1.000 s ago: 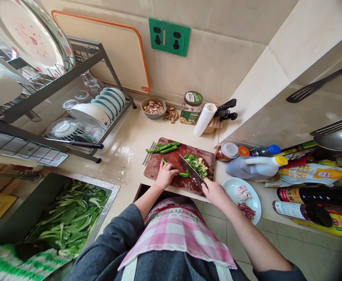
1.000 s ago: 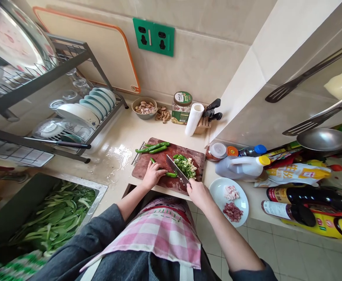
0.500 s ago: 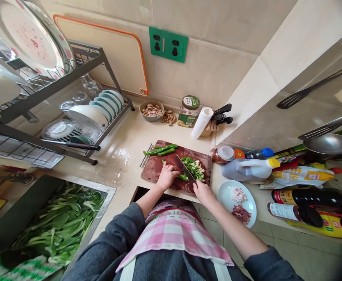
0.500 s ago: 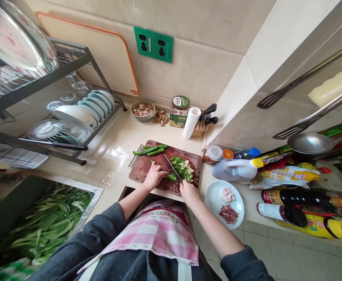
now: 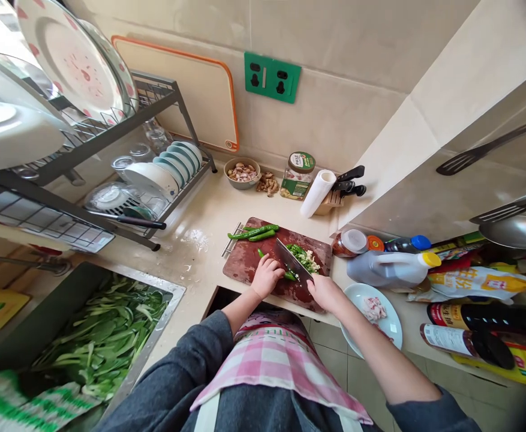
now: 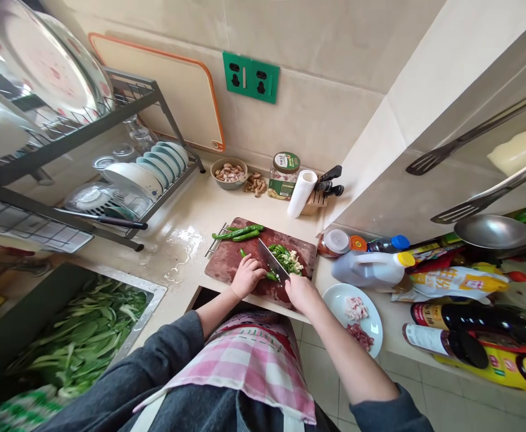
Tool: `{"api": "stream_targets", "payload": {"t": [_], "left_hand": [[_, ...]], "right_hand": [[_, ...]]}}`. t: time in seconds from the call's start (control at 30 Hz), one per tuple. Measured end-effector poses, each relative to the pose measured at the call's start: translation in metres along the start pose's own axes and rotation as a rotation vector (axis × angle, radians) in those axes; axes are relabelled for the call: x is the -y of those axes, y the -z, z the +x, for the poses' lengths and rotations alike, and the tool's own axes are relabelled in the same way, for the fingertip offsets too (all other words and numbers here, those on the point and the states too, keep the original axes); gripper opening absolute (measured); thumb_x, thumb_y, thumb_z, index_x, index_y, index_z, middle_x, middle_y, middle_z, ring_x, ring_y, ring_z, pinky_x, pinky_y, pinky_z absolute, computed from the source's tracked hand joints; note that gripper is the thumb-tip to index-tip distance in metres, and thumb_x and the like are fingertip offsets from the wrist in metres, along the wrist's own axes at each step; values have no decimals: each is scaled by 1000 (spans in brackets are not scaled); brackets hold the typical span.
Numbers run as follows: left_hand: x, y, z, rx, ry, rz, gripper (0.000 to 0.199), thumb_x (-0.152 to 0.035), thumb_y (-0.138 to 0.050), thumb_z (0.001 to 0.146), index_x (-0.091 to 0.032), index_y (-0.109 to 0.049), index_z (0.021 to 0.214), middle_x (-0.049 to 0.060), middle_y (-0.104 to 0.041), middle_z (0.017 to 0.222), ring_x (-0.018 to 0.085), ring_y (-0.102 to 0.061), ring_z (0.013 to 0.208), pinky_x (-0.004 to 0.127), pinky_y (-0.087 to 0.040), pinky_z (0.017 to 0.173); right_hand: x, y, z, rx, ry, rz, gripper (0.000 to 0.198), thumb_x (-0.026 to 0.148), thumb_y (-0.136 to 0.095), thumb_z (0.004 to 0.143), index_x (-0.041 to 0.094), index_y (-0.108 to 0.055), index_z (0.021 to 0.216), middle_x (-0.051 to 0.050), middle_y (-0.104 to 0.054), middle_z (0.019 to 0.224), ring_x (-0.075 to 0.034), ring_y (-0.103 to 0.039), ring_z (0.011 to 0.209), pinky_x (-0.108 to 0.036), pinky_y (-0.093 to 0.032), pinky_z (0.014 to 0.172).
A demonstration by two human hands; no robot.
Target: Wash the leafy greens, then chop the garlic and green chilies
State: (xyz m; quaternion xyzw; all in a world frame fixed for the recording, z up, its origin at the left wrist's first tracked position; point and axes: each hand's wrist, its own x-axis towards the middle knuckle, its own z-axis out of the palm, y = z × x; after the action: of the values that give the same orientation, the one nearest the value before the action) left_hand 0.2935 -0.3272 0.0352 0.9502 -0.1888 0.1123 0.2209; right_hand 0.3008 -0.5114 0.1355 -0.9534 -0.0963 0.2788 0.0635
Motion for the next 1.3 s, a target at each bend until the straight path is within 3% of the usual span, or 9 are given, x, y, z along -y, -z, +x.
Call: {"api": "stream_targets", "payload": {"t": [0.23,0.4,0.53,0.7,0.8,0.93,1.13,1.3], "left_hand": [[8,11,-12,37,-8,-11,14,-35,-57,80,-30,-67,89,1,-61,101,18,-47,98,36,-30,90],[18,22,-3,155,11,-28,18,-32,-51,85,-30,-68,83,0,-65,87,15,-52,83,33,-30,80],[10,15,8,165,-10,15,17,-29,-51,85,-25,-66,79,1,-64,80,15,-52,79,34,-30,78],[6,9,1,101,27,-5,11,-27,-54,83,-21,-63,84,3,-64,82,17,-53,85,33,-34,79],[16,17,-10,63,33,-39,15,-32,-58,80,-22,-63,90,4,-65,92,19,-51,98,35,-32,90],[29,26,-20,25,64,-15,13,-32,-56,81,-30,-65,91,0,-66,98,19,-50,103,46,-15,103],[16,14,-9,26,90,-41,15,-26,-52,84,-30,-67,83,-1,-67,86,16,-54,89,46,-16,102],[9,11,-13,-24,70,-64,16,-27,-52,85,-28,-66,79,-2,-66,86,15,-54,88,45,-16,103]], "right_hand": [[6,-29,1,-32,-64,1,28,30,-30,92,17,-55,98,-10,-66,86,-18,-63,79,-24,-38,65],[2,-7,6,-23,-18,50,28,28,-33,90,15,-57,93,-11,-66,89,-19,-62,83,-25,-39,67],[1,5,5,51,-29,80,28,30,-35,90,15,-58,93,-9,-66,84,-17,-63,79,-24,-39,66],[14,-27,-5,-36,-106,38,29,30,-29,92,17,-55,97,-10,-67,85,-17,-64,78,-24,-39,64],[20,-41,-7,-44,-101,22,29,30,-29,92,17,-53,100,-10,-67,85,-17,-64,78,-25,-40,65],[13,-29,-3,-26,-94,59,29,31,-30,92,16,-54,99,-10,-66,88,-17,-63,81,-24,-39,67],[-5,8,4,39,-14,65,29,31,-34,90,16,-57,94,-10,-66,88,-18,-63,80,-24,-39,65],[2,-21,-3,-3,-82,65,30,30,-30,91,15,-56,97,-11,-67,88,-18,-63,81,-24,-39,65]]}}
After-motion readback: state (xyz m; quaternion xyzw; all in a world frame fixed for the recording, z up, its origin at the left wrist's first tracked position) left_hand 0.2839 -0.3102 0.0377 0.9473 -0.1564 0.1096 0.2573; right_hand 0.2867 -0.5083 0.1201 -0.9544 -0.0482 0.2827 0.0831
